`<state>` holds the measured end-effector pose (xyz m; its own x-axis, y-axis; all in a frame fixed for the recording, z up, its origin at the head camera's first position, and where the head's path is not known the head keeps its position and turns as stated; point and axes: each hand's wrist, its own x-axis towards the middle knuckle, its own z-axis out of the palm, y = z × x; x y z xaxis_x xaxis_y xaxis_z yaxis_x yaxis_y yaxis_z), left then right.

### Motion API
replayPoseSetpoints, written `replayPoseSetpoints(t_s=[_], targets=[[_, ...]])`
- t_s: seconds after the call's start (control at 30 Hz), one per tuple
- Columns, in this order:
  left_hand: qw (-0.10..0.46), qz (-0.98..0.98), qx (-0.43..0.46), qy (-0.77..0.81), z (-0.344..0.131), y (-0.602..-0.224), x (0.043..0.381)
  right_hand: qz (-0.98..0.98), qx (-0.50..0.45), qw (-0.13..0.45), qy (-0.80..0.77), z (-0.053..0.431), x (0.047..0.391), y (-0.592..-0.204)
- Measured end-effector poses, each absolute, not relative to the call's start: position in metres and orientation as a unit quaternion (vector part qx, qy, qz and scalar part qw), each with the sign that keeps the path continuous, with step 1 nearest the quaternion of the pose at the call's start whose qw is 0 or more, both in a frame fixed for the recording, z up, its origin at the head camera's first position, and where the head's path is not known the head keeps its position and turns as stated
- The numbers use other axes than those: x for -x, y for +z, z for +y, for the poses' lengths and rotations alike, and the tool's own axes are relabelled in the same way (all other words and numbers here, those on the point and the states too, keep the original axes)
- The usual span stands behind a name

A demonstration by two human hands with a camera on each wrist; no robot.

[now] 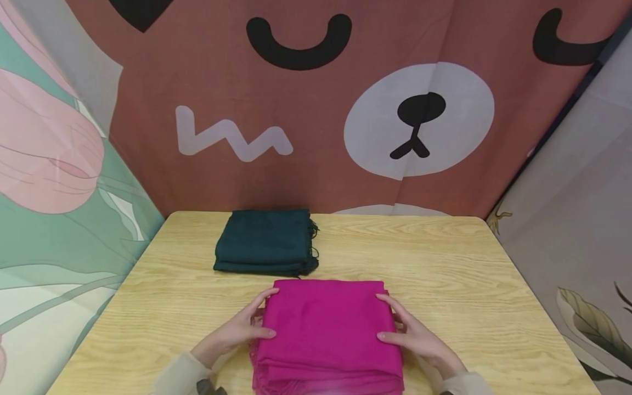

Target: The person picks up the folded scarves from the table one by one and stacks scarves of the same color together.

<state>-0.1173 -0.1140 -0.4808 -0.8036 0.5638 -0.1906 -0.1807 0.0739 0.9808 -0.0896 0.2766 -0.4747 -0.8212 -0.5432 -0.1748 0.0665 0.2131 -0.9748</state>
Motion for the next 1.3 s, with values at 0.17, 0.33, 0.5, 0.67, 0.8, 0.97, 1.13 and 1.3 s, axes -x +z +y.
replayPoseSetpoints(t_s=[0.17, 0.33, 0.5, 0.67, 0.8, 0.97, 1.13, 1.3], targets=[[0.299, 0.654, -0.132, 0.682, -0.111, -0.483, 0.119, 0.725, 0.164, 0.262, -0.615, 0.275, 0.092, -0.475], [0.321, 0.632, -0.143, 0.691, -0.107, -0.484, 0.121, 0.723, 0.161, 0.267, -0.617, 0.273, 0.093, -0.474], [0.327, 0.630, -0.157, 0.687, -0.105, -0.484, 0.122, 0.704, 0.160, 0.274, -0.635, 0.271, 0.094, -0.475], [0.313, 0.634, -0.172, 0.686, -0.103, -0.485, 0.121, 0.687, 0.172, 0.262, -0.656, 0.270, 0.093, -0.477], [0.298, 0.630, -0.170, 0.696, -0.100, -0.485, 0.120, 0.677, 0.185, 0.245, -0.669, 0.270, 0.093, -0.479], [0.287, 0.627, -0.154, 0.708, -0.097, -0.484, 0.120, 0.681, 0.178, 0.235, -0.670, 0.270, 0.092, -0.478], [0.281, 0.627, -0.149, 0.711, -0.096, -0.481, 0.118, 0.685, 0.175, 0.228, -0.669, 0.269, 0.092, -0.475], [0.277, 0.625, -0.150, 0.714, -0.094, -0.478, 0.118, 0.665, 0.185, 0.230, -0.686, 0.268, 0.092, -0.470]])
